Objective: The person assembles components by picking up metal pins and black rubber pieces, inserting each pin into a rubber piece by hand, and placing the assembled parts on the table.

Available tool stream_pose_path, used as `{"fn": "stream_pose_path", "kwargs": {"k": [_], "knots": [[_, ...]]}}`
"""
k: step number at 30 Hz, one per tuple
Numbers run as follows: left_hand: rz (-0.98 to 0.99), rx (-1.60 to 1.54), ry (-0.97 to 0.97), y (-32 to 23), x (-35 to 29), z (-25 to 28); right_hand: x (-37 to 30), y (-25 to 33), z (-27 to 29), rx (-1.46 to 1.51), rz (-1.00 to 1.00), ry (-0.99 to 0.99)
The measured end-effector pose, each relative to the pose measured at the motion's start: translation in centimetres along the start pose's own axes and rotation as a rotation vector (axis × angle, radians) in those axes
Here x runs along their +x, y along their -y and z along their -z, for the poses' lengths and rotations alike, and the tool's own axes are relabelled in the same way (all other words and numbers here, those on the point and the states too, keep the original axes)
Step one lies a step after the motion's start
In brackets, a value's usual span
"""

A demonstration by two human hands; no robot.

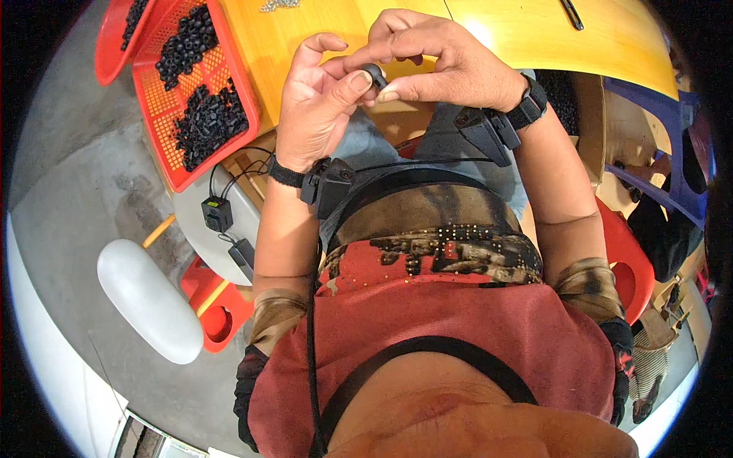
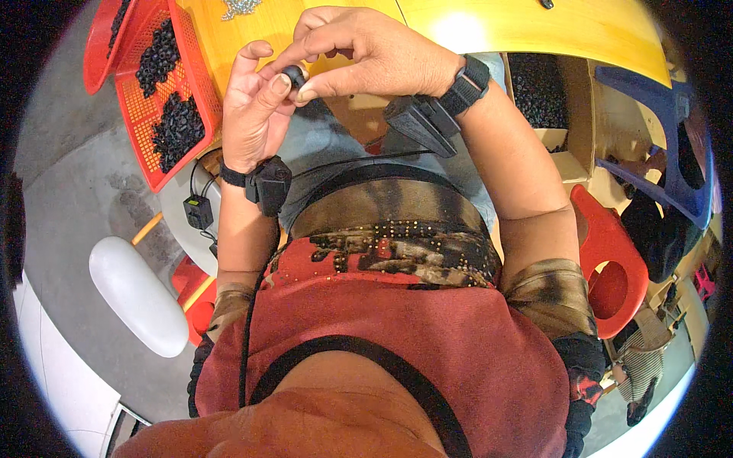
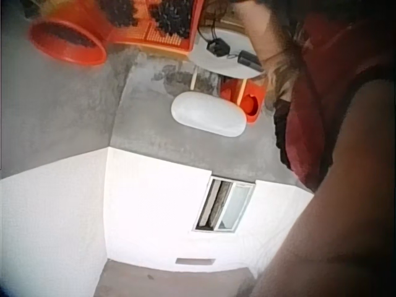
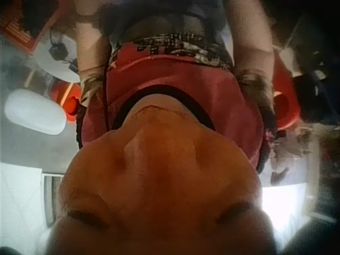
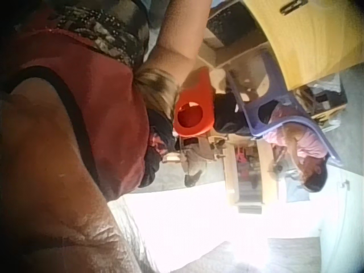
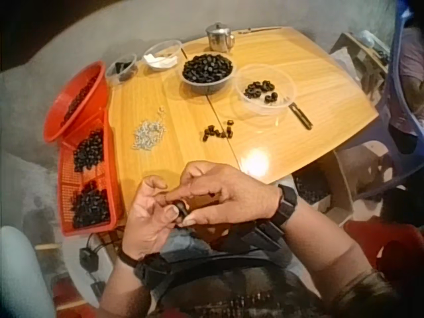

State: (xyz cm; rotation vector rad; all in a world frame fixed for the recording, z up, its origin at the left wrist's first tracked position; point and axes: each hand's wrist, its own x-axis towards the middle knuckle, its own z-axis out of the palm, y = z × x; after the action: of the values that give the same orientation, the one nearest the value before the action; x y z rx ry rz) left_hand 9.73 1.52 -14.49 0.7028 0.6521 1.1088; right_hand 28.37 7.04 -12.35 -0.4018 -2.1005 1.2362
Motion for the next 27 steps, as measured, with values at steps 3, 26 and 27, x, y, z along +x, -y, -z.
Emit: {"fn": "stream_pose_path", "kwargs": {"k": [3,26,27], "knots": [[0.036,-0.055,0.036,0.2,0.1,0.1,-0.4,-0.8,-0.3,0.044,0.025,0.013],[0.096,-0.183,0.032,1.4,0.4,1.4,1.7,-1.2,0.2,-0.061,-0.057,0.198],[0.097,-0.186,0.032,1.6,0.5,1.5,1.4,-1.7,0.1,-0.059,-0.031,0.198]]}}
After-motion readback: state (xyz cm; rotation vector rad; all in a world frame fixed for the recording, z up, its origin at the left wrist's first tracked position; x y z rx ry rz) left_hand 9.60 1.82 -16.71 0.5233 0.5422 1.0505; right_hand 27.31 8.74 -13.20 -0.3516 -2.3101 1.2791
